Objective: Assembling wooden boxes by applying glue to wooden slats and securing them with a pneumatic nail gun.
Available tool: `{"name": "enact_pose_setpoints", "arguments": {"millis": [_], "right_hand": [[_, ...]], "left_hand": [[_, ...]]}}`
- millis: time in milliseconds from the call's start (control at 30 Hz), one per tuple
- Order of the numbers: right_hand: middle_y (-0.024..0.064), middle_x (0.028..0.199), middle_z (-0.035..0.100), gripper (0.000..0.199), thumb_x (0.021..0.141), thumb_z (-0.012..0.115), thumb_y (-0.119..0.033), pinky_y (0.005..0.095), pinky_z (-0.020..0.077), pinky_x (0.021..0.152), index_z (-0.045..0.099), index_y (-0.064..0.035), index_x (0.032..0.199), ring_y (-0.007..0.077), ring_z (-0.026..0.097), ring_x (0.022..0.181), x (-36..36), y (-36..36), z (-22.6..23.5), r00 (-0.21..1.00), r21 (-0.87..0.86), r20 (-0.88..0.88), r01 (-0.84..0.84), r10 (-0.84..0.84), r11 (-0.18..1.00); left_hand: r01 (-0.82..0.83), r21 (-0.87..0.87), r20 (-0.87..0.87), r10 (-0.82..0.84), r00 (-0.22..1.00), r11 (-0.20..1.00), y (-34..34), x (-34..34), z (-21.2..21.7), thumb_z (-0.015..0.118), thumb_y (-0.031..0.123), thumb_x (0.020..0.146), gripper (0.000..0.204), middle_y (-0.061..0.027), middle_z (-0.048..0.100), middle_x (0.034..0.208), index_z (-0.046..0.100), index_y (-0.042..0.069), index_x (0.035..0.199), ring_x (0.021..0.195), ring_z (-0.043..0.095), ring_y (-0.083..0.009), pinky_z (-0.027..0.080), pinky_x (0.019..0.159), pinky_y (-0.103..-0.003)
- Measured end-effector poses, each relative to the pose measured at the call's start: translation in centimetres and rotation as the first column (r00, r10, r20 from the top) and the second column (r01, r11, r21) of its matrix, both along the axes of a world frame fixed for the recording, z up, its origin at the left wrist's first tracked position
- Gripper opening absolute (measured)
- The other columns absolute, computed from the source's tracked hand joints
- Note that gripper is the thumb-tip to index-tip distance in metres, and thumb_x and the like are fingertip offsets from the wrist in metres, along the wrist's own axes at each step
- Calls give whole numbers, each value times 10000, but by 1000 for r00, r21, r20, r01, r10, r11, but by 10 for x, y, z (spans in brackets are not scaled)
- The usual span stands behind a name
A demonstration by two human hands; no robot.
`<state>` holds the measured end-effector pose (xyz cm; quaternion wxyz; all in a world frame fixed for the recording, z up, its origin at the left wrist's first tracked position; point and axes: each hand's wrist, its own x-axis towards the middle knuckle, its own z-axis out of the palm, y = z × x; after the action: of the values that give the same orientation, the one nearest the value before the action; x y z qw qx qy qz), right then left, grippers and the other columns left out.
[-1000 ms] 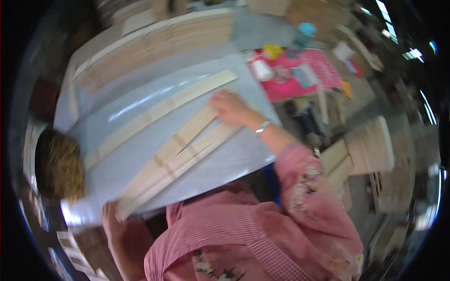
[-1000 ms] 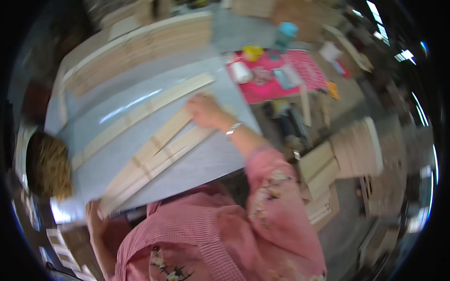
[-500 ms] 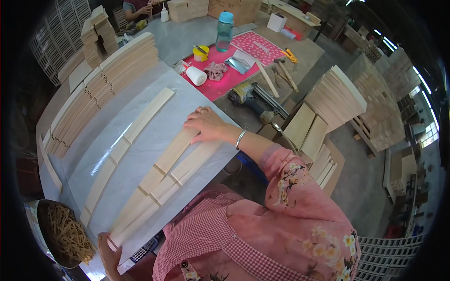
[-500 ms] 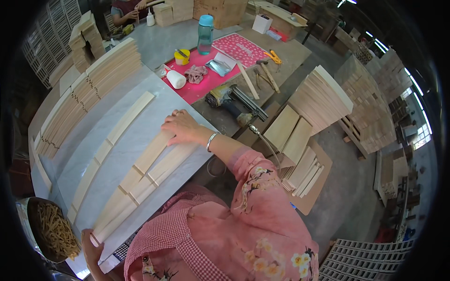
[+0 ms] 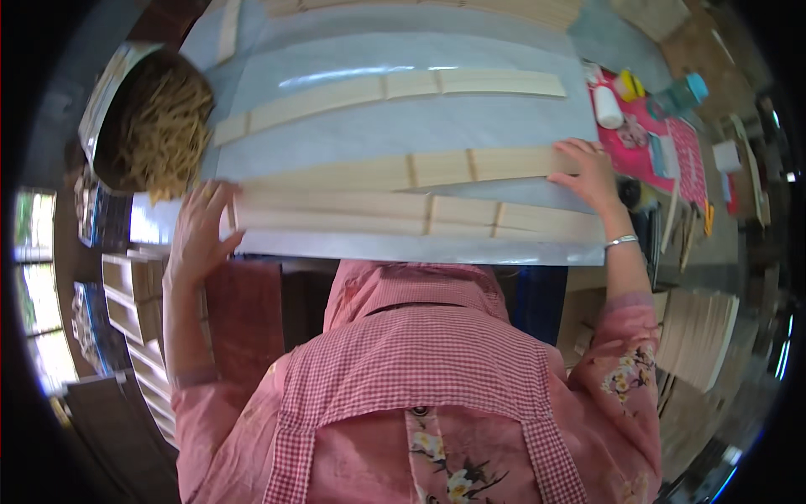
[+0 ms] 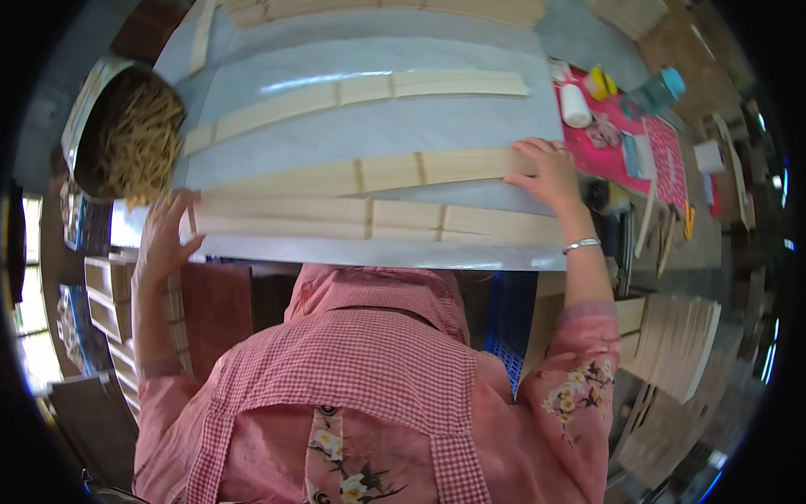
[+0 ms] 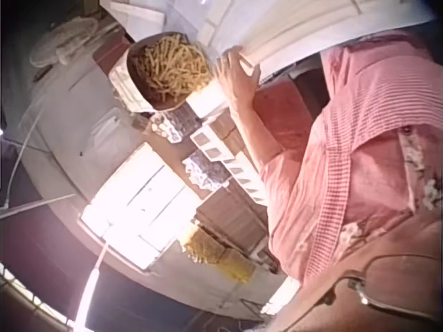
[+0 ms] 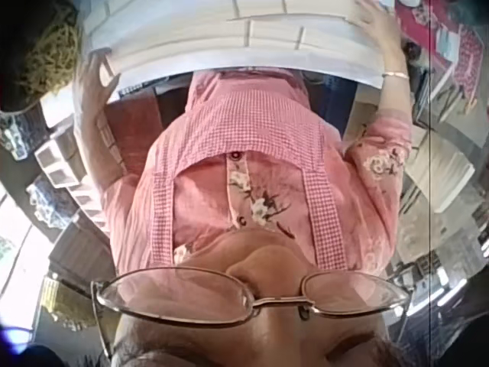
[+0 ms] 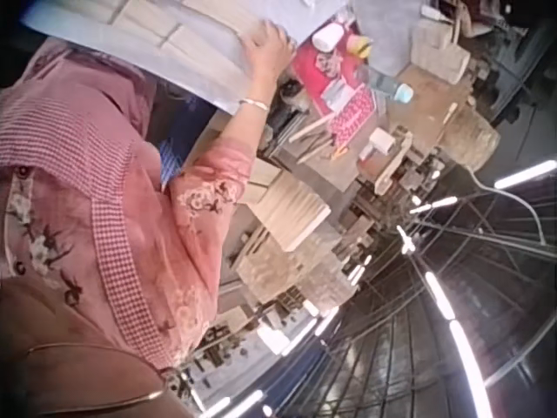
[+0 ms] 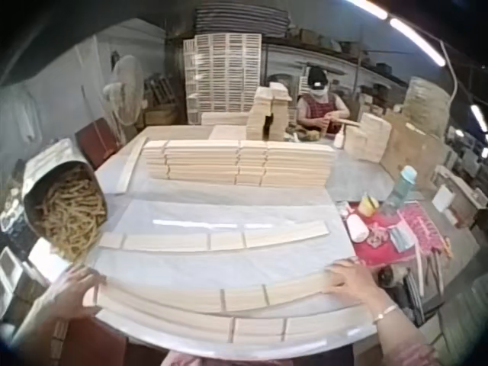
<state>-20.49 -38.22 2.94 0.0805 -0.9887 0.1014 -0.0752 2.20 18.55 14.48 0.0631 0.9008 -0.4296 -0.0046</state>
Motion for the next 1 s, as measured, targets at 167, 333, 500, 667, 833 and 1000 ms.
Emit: {"name": "enact_pose_setpoints", "arguments": {"millis": [167, 333, 500, 667, 833, 1000], "right_hand": [[-47, 1269, 659, 573, 719, 854, -320, 391, 452, 1017, 691, -192, 1253, 257, 593, 1076, 4, -4, -2, 999, -66, -8, 54, -54, 996], [-21, 1284, 651, 558, 743, 843, -265, 389, 453, 1025, 682, -149, 1264, 276, 596, 1093, 13, -15, 0, 999, 18, -42, 27, -26, 999], [60, 1349, 616, 587, 748, 821, -212, 406, 458, 1037, 658, -100, 1300, 299, 583, 1175, 21, -23, 2, 979, 17, -198, 39, -35, 999], [108, 1499, 503, 704, 748, 807, -206, 432, 385, 1137, 585, -116, 1410, 332, 482, 1329, 107, 88, 11, 920, 28, -36, -390, 391, 920], [82, 1486, 501, 679, 820, 770, -345, 424, 367, 1141, 554, -200, 1447, 304, 451, 1367, 189, 231, -6, 690, 91, 50, -723, 722, 685], [69, 1441, 525, 605, 856, 726, -394, 422, 369, 1127, 589, -171, 1401, 292, 453, 1359, 216, 277, -31, 551, 51, 101, -835, 829, 548]], "left_hand": [[26, -62, 119, -19, 993, 998, -5, 22, -22, 742, 74, 661, 566, -78, 611, 1196, 586, 88, 1204, 1099, 567, -300, 436, 994, -402], [36, -61, 84, -31, 996, 997, 4, 26, -46, 749, 102, 653, 585, -67, 617, 1227, 587, 98, 1215, 1144, 572, -290, 434, 1015, -407], [86, -116, 192, -63, 979, 990, 10, 27, -78, 736, 125, 684, 598, -96, 594, 1290, 586, 77, 1261, 1194, 550, -317, 429, 1051, -430], [47, -65, 244, -29, 969, 997, 11, 8, -106, 724, 116, 714, 582, -80, 579, 1342, 588, 83, 1279, 1247, 532, -284, 408, 1096, -428], [20, -68, 211, -6, 977, 997, 3, -3, -100, 713, 113, 754, 518, -74, 582, 1311, 595, 84, 1258, 1252, 532, -271, 416, 1091, -419], [-8, -96, 153, 22, 988, 995, 13, -16, -93, 646, 144, 844, 357, -84, 595, 1265, 600, 77, 1192, 1220, 550, -274, 433, 1071, -401]]}}
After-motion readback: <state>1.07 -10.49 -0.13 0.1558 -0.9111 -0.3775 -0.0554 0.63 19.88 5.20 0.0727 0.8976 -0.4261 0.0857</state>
